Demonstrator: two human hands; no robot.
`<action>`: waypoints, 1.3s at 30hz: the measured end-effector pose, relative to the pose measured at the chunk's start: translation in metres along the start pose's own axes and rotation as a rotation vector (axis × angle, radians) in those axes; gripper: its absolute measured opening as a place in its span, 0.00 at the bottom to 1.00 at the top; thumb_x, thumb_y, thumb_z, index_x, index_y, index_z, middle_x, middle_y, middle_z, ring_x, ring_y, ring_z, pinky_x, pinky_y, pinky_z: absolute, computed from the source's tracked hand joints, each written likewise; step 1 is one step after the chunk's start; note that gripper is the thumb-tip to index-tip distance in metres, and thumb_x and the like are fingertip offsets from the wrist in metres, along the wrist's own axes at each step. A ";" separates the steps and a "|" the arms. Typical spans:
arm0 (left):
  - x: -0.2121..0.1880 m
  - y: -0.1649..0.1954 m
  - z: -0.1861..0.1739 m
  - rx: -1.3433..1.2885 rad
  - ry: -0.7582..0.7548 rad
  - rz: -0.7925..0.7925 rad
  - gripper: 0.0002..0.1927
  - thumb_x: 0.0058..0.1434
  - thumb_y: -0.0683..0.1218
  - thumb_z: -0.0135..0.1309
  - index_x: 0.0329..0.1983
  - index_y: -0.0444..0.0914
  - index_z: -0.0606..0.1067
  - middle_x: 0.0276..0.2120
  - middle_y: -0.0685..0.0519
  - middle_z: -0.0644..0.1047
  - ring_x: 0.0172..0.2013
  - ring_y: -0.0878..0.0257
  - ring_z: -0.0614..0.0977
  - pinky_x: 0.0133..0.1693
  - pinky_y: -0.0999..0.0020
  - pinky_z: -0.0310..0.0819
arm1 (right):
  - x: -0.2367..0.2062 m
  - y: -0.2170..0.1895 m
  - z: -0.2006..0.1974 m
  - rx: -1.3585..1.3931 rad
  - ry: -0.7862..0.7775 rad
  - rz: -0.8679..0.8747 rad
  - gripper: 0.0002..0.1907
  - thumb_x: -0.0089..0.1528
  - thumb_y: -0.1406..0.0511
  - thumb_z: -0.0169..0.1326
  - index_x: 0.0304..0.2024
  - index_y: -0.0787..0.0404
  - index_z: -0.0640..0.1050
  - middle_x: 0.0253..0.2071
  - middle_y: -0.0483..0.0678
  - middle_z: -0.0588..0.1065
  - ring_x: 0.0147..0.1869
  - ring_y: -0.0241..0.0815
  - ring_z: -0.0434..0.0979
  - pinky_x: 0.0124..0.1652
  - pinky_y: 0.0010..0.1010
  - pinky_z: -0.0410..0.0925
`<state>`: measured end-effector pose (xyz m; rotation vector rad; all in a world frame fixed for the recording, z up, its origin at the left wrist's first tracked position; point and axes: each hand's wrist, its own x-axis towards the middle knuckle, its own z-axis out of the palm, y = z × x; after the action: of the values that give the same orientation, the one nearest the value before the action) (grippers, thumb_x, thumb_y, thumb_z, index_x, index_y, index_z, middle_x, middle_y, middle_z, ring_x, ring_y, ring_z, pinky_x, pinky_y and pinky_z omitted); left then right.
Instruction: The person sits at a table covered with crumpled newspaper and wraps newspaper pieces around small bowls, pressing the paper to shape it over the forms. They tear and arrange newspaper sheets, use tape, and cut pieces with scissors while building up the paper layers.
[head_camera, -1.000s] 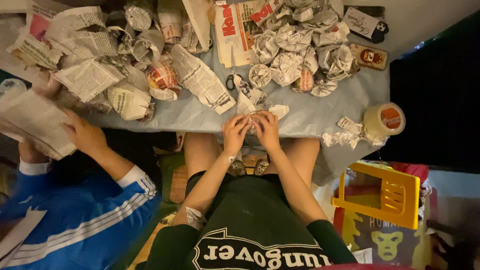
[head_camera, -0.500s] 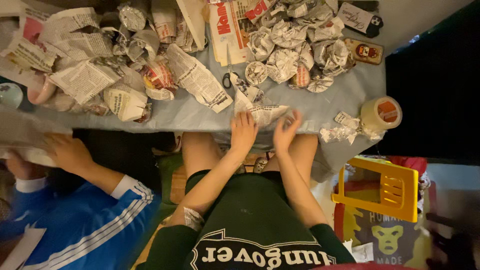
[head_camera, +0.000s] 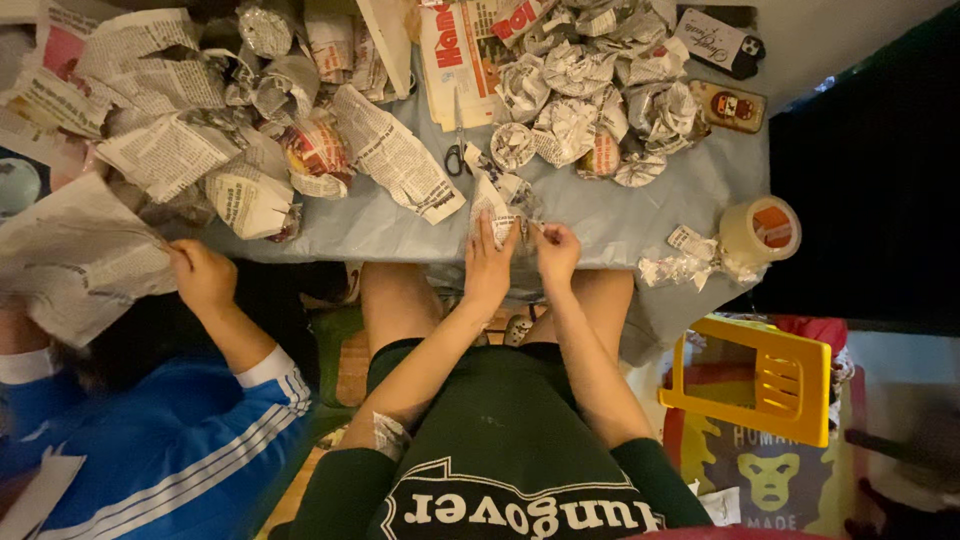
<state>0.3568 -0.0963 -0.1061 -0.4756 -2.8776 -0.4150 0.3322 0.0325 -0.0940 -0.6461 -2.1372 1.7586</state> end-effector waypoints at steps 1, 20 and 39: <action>0.001 -0.004 0.000 -0.014 -0.060 -0.004 0.38 0.65 0.39 0.47 0.78 0.50 0.53 0.74 0.32 0.53 0.69 0.38 0.63 0.68 0.45 0.56 | -0.005 0.001 0.002 -0.039 0.014 0.002 0.08 0.60 0.67 0.67 0.34 0.66 0.81 0.26 0.44 0.77 0.30 0.32 0.72 0.33 0.26 0.68; 0.030 -0.026 -0.011 -0.849 0.211 -0.257 0.14 0.59 0.49 0.65 0.44 0.38 0.78 0.47 0.48 0.81 0.51 0.49 0.81 0.54 0.57 0.73 | -0.046 -0.003 -0.004 -0.473 -0.143 -0.603 0.15 0.63 0.72 0.54 0.52 0.60 0.81 0.53 0.56 0.75 0.55 0.54 0.77 0.54 0.40 0.69; 0.050 -0.038 -0.034 -0.796 -0.219 -0.151 0.16 0.56 0.43 0.64 0.49 0.45 0.83 0.49 0.54 0.83 0.39 0.56 0.82 0.44 0.64 0.75 | 0.026 -0.009 -0.022 -0.015 -0.349 0.078 0.10 0.63 0.67 0.63 0.42 0.70 0.83 0.34 0.46 0.80 0.37 0.36 0.76 0.38 0.28 0.69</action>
<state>0.3020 -0.1271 -0.0715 -0.4257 -2.8476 -1.6426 0.3191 0.0632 -0.0825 -0.4578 -2.3783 2.0253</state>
